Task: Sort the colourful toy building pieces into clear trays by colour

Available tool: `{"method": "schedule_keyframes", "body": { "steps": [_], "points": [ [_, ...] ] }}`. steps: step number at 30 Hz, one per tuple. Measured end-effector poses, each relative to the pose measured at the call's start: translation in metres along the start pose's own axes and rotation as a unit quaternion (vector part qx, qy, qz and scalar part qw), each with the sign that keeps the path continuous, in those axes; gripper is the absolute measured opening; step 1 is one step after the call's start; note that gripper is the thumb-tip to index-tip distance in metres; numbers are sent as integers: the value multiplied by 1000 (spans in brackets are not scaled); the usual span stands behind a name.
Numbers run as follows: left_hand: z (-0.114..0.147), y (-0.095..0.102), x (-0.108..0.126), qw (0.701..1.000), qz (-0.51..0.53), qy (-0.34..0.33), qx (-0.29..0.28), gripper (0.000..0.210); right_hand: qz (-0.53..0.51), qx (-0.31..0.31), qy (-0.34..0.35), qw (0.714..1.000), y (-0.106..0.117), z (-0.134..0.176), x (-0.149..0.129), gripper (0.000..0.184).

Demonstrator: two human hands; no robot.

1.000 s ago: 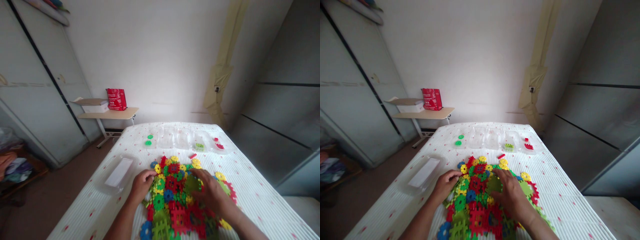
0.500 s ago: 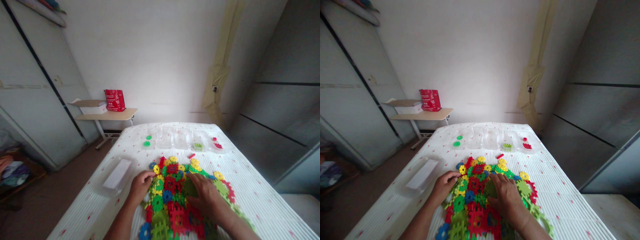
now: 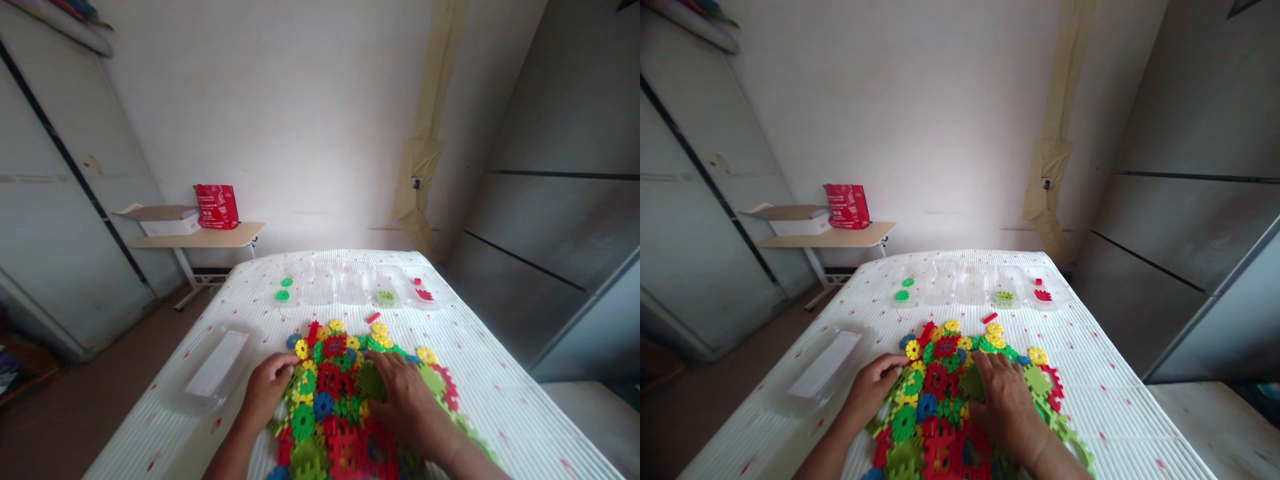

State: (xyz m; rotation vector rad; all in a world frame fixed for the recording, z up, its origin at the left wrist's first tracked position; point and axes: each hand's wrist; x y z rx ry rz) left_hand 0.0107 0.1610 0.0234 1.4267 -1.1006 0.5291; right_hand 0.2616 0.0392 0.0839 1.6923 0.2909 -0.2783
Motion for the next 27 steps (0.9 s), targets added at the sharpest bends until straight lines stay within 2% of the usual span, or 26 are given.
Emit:
{"method": "schedule_keyframes", "body": {
  "steps": [3, 6, 8, 10, 15, 20, 27],
  "points": [
    [0, 0, 0, 1000, 1, 0, 1, 23, -23, 76, 39, 996, 24, -25, 29, 63],
    [-1, 1, 1, 1000, -10, -3, 2, 23, -12, 129, 62, 990, 59, -72, 68, 62],
    [-1, 2, 4, 1000, -14, -3, 4, 24, 10, 118, 40, 992, 77, -108, 91, 63],
    [-1, 3, 5, 1000, -13, 0, 2, 24, 29, 73, 13, 997, 86, -139, 108, 64],
    [0, 3, 6, 1000, -20, 3, -3, 24, 98, -63, -26, 993, 72, -186, 129, 71],
    [0, 4, 6, 1000, -24, 7, -12, 24, 120, -119, -20, 985, 55, -206, 139, 70],
    [1, 4, 9, 1000, -20, 13, -17, 24, 140, -192, -6, 971, 54, -216, 134, 72]
  ]
}}
Point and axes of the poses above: each hand's wrist, its own z-axis away from the middle knuckle, its own y-axis out of the back of the hand, x = y × z
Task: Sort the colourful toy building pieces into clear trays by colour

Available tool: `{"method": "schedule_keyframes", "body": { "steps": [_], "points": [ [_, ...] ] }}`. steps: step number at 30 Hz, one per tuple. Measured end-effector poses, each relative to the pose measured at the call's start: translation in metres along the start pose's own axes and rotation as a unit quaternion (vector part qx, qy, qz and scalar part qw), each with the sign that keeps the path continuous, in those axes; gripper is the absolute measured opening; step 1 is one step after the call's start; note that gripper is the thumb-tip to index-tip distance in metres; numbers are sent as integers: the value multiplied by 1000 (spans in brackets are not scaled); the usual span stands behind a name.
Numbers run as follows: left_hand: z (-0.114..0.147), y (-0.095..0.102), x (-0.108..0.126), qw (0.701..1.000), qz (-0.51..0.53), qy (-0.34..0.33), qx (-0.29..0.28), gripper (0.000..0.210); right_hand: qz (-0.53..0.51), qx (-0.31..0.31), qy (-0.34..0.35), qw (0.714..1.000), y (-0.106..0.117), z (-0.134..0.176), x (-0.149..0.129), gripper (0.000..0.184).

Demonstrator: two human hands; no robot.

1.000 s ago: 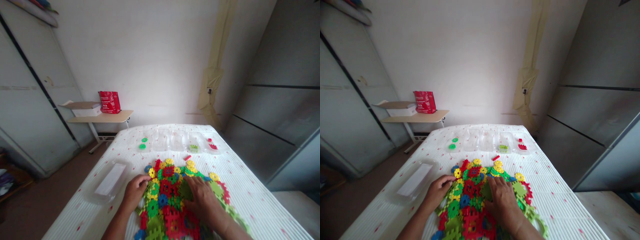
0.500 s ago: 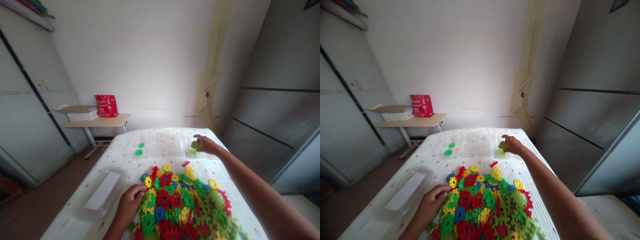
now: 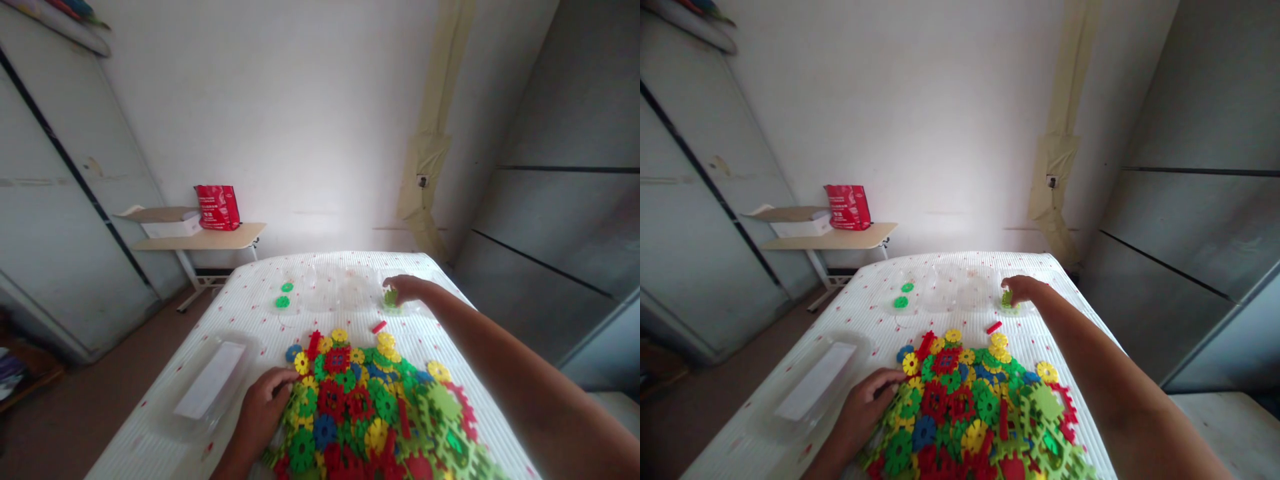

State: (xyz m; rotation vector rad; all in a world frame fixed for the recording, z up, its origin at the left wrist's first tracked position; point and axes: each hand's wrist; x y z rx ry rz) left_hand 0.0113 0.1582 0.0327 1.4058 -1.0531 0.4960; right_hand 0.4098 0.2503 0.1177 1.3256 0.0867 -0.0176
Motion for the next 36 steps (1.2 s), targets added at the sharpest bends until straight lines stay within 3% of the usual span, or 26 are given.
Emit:
{"method": "schedule_keyframes", "body": {
  "steps": [7, 13, 23, 27, 30, 32, 36],
  "points": [
    [0, 1, -1, 1000, 4, 4, 0, 24, -38, -26, 25, 999, 4, 6, -3, 62],
    [-1, 0, 0, 1000, 11, 13, -6, 25, -49, 26, 20, 998, 6, 6, -5, 35],
    [-1, 1, 2, 1000, 2, 4, 0, 25, -50, 91, -5, 995, 0, 9, -12, 37],
    [-1, 1, 0, 1000, 6, 6, 9, 24, -69, 178, -2, 982, 11, 43, -20, 43],
    [-2, 1, -1, 1000, 12, 12, 11, 24, -141, 274, 64, 949, 10, 90, -23, 33],
    [-2, 1, -2, 1000, 14, 12, 11, 24, -185, 275, 77, 940, 0, 124, -22, 24],
    [-3, 0, -3, 1000, 15, 12, 13, 25, -195, 210, 19, 958, -35, 170, -12, 19]
  ]
}}
Point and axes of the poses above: each hand's wrist, its own z-axis away from the middle knuckle, its own y-axis out of the back of the hand, x = y × z
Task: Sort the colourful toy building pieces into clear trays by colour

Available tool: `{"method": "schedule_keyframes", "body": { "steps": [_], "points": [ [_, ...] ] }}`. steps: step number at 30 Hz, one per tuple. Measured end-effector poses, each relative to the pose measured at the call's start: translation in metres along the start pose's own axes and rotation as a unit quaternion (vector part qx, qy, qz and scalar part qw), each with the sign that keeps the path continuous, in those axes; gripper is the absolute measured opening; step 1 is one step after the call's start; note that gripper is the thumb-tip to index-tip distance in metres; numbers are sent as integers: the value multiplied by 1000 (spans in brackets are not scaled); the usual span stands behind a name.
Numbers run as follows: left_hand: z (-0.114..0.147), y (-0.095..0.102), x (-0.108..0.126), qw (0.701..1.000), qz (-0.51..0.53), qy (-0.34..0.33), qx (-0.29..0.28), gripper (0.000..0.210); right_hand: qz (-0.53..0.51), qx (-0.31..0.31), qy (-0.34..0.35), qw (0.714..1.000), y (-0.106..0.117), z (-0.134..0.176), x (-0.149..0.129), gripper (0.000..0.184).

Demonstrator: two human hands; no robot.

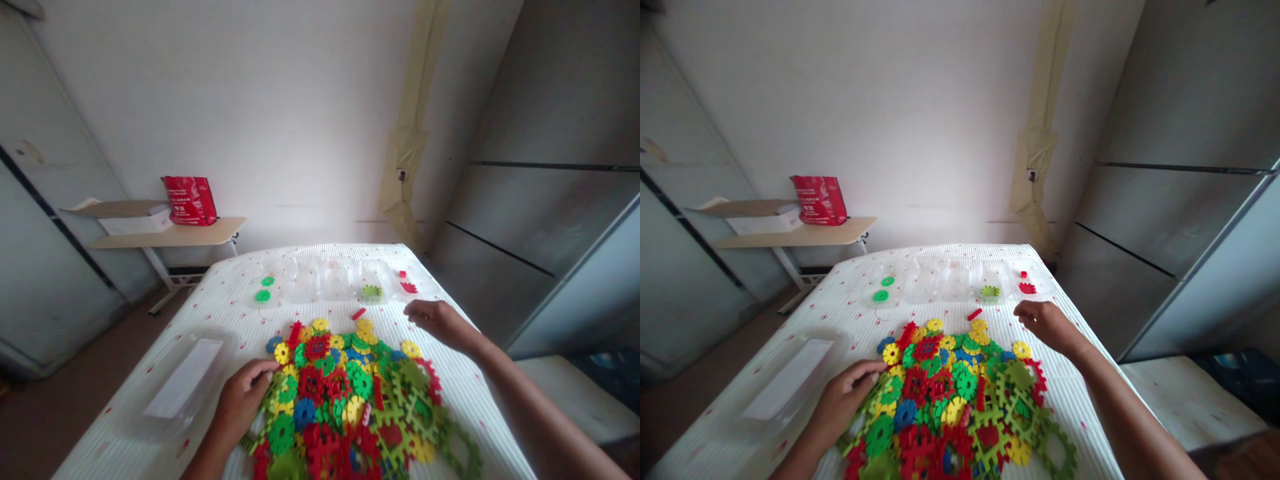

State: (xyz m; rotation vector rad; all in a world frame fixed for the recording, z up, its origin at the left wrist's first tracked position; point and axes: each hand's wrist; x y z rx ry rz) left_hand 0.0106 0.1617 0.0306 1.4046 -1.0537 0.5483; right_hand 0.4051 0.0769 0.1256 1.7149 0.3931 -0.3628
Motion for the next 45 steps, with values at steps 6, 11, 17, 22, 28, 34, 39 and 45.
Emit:
{"method": "schedule_keyframes", "body": {
  "steps": [6, 11, 17, 22, 28, 34, 39, 45],
  "points": [
    [-1, 0, -4, 1000, -21, -3, -10, 28, 28, -16, -88, 996, -24, 24, 23, 19],
    [-2, 1, -5, 999, -32, 0, -7, 27, 46, -48, -113, 991, -38, 22, 23, 18],
    [-1, 1, 3, 1000, -17, 1, -2, 26, 64, -61, -122, 989, -50, 22, 29, 16],
    [0, 1, 3, 1000, -25, 1, -4, 27, 63, -65, -127, 988, -51, 21, 31, 16],
    [1, 0, 1, 999, -34, 4, -10, 29, 72, -66, -122, 988, -50, 21, 28, 17],
    [0, 0, -1, 1000, -22, 7, -12, 28, -31, -61, -134, 989, -34, 29, 36, 20],
    [0, 1, -1, 999, -28, 7, -13, 30, -138, -164, -172, 962, -16, 43, 46, 14],
    [-1, 2, -3, 999, -43, 2, -9, 30, -32, -176, -84, 980, -27, 41, 32, 22]
  ]
}}
Point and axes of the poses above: each hand's wrist, its own z-axis away from the middle knuckle, its own y-axis out of the back of the hand, x = y × z
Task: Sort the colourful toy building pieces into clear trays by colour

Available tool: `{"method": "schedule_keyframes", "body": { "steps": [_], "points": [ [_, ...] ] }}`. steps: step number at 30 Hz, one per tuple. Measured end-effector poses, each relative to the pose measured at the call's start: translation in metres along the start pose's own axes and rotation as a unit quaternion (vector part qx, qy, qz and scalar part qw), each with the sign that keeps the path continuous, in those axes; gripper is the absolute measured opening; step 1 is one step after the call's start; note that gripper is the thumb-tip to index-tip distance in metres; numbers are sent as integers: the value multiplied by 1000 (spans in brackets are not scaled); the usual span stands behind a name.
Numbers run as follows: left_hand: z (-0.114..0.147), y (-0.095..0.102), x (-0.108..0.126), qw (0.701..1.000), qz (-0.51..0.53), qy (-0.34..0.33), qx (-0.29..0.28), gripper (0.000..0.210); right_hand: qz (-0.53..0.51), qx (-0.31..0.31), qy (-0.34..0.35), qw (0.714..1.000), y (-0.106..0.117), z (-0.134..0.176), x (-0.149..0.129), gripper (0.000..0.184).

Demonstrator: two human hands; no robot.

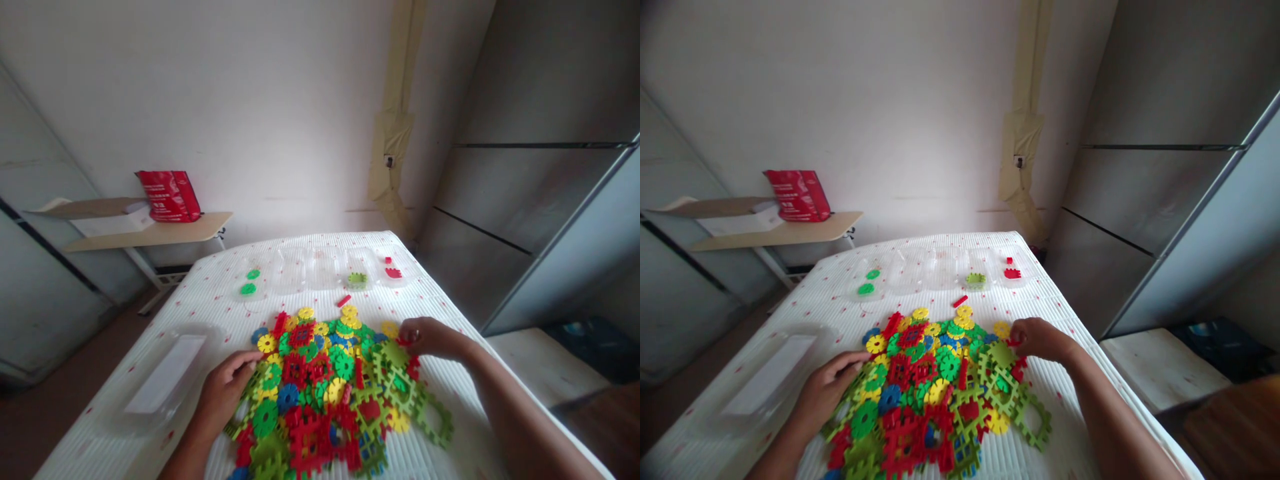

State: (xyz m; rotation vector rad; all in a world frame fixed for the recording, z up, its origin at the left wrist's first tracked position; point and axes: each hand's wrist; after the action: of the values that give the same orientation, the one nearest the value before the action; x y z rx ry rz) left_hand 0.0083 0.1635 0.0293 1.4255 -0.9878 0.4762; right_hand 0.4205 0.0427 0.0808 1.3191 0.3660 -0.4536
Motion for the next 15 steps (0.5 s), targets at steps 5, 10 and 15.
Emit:
{"method": "schedule_keyframes", "body": {
  "steps": [5, 10, 15],
  "points": [
    [-1, -1, 0, 1000, 1, 4, -2, 30, 65, 50, -34, 996, -8, -7, -15, 13],
    [-2, -1, -1, 1000, 4, 6, 5, 31, 33, 123, -50, 991, 2, -3, -6, 8],
    [-1, -1, -2, 1000, 9, 13, -2, 32, 12, 197, -54, 979, 16, 5, 3, 14]
  ]
}}
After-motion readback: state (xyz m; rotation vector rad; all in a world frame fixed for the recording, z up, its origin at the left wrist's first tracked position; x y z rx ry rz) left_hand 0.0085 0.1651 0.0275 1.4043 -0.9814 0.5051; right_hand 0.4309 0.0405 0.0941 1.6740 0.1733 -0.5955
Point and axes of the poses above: each hand's wrist, its own z-axis away from the middle knuckle, its own y-axis out of the back of the hand, x = y × z
